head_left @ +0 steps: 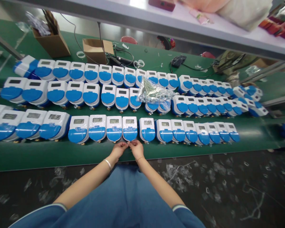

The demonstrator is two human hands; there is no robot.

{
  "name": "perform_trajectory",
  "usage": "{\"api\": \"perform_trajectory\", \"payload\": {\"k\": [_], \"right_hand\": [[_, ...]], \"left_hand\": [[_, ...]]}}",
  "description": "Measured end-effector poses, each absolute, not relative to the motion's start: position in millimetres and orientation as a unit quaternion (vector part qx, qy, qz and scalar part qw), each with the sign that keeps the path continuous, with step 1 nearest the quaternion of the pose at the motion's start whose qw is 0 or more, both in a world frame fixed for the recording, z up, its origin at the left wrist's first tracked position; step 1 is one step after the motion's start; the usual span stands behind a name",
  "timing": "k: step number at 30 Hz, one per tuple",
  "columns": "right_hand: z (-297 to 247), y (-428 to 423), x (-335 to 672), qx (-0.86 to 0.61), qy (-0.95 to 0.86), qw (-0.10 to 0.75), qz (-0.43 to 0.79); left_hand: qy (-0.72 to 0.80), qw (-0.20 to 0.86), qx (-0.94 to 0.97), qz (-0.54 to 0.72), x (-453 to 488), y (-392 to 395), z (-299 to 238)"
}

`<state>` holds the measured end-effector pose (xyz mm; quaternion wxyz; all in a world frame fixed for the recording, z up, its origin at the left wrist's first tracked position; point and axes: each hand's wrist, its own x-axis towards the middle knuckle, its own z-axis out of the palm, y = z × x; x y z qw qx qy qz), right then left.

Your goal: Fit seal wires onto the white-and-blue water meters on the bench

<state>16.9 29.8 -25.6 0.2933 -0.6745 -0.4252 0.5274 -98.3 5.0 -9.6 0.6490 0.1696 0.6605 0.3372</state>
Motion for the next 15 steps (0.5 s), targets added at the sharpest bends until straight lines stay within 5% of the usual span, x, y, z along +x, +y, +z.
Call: {"api": "perform_trajectory", "payload": {"k": [4, 15], "right_hand": [[-31, 34, 15, -0.661, -0.291, 0.260, 0.640], [-8, -10, 89, -0.641, -0.175, 0.208, 0.718]], "left_hand": [[0.647, 0.684, 0.157, 0.299, -101, -12, -8], [0.520, 0.741, -0.048, 0.422, -123, -20, 10]]}}
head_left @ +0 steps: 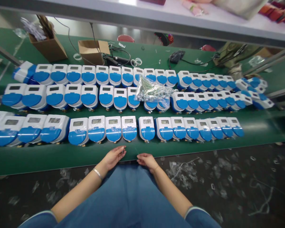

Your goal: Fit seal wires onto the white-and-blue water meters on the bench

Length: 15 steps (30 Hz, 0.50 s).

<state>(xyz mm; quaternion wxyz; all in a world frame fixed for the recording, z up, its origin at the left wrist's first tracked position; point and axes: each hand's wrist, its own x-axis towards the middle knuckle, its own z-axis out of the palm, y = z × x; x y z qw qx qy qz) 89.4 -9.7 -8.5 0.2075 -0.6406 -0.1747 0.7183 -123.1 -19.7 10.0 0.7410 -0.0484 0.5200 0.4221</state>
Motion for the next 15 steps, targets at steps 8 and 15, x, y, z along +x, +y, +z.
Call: {"api": "perform_trajectory", "payload": {"k": [8, 15], "right_hand": [[23, 2, 40, -0.560, -0.126, 0.318, 0.754], [17, -4, 24, -0.580, -0.144, 0.369, 0.712]], "left_hand": [[0.472, 0.773, -0.112, 0.410, -128, -37, 13], [0.506, 0.744, -0.127, 0.417, -120, -36, 10]]}}
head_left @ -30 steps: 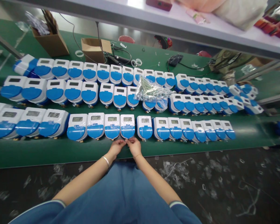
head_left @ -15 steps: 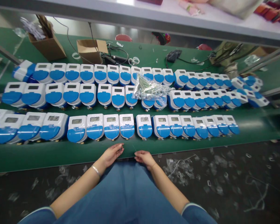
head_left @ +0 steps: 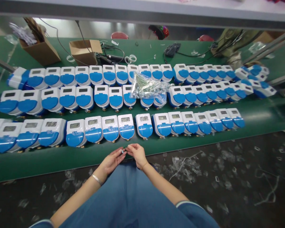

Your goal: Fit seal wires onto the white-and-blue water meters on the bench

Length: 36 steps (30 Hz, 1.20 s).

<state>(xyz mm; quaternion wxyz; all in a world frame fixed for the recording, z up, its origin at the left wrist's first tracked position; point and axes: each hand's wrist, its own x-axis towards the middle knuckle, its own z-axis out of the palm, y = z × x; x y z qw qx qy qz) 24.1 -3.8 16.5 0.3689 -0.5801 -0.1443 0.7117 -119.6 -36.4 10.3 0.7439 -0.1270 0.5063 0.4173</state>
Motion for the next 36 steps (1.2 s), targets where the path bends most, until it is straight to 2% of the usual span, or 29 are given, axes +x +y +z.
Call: {"api": "perform_trajectory", "payload": {"k": [17, 24, 28, 36], "right_hand": [[17, -3, 23, -0.591, -0.187, 0.353, 0.700], [9, -5, 21, -0.605, -0.272, 0.323, 0.675], [7, -2, 21, -0.607, -0.279, 0.315, 0.675], [15, 7, 27, -0.611, -0.234, 0.253, 0.713]], "left_hand": [[0.504, 0.743, -0.120, 0.424, -117, -38, 11], [0.535, 0.726, -0.111, 0.418, -114, -37, 5], [0.549, 0.727, -0.118, 0.396, -113, -34, 4], [0.513, 0.798, -0.101, 0.298, -122, -27, 8]]}}
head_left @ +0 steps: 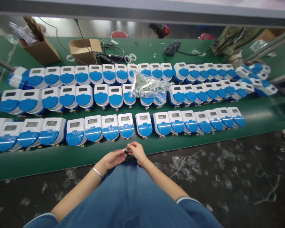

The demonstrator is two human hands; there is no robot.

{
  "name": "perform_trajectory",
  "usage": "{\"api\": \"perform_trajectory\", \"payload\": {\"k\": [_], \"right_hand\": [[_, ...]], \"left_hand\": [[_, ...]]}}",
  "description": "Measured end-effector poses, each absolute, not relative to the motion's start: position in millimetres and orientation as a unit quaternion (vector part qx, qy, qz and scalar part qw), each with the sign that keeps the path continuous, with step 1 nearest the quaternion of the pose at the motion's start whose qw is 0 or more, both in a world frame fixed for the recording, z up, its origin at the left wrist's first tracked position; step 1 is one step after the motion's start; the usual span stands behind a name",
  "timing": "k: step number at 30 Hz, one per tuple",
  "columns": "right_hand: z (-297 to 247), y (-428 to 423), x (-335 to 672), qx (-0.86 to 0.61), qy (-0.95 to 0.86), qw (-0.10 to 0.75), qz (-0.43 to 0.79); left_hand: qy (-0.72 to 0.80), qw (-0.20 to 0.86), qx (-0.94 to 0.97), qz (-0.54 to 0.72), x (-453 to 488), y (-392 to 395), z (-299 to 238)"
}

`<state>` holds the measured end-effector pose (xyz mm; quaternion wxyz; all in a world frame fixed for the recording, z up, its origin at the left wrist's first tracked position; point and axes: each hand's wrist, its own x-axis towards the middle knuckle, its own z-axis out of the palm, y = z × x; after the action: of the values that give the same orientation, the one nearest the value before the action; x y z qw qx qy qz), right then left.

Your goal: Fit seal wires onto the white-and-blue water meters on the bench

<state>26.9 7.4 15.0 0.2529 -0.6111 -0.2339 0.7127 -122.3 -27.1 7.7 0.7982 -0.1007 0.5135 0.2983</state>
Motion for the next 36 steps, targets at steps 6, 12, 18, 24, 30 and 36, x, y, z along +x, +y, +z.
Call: {"api": "perform_trajectory", "payload": {"k": [6, 12, 18, 24, 30, 36], "right_hand": [[6, 5, 28, -0.594, -0.226, 0.253, 0.729], [16, 8, 39, -0.604, -0.410, 0.187, 0.657], [41, 4, 50, -0.547, -0.776, 0.029, 0.313], [34, 2, 49, -0.507, -0.836, -0.037, 0.208], [37, 2, 51, -0.452, -0.867, -0.017, 0.208], [27, 9, 41, -0.631, -0.637, 0.095, 0.433]], "left_hand": [[0.509, 0.812, -0.110, 0.265, -121, -18, 10], [0.540, 0.786, -0.105, 0.281, -113, -13, 11], [0.551, 0.759, -0.110, 0.329, -105, -15, 3], [0.557, 0.753, -0.107, 0.335, -97, -14, 11], [0.584, 0.734, -0.115, 0.327, -95, -11, 17], [0.578, 0.745, -0.082, 0.323, -94, -16, 8]]}}
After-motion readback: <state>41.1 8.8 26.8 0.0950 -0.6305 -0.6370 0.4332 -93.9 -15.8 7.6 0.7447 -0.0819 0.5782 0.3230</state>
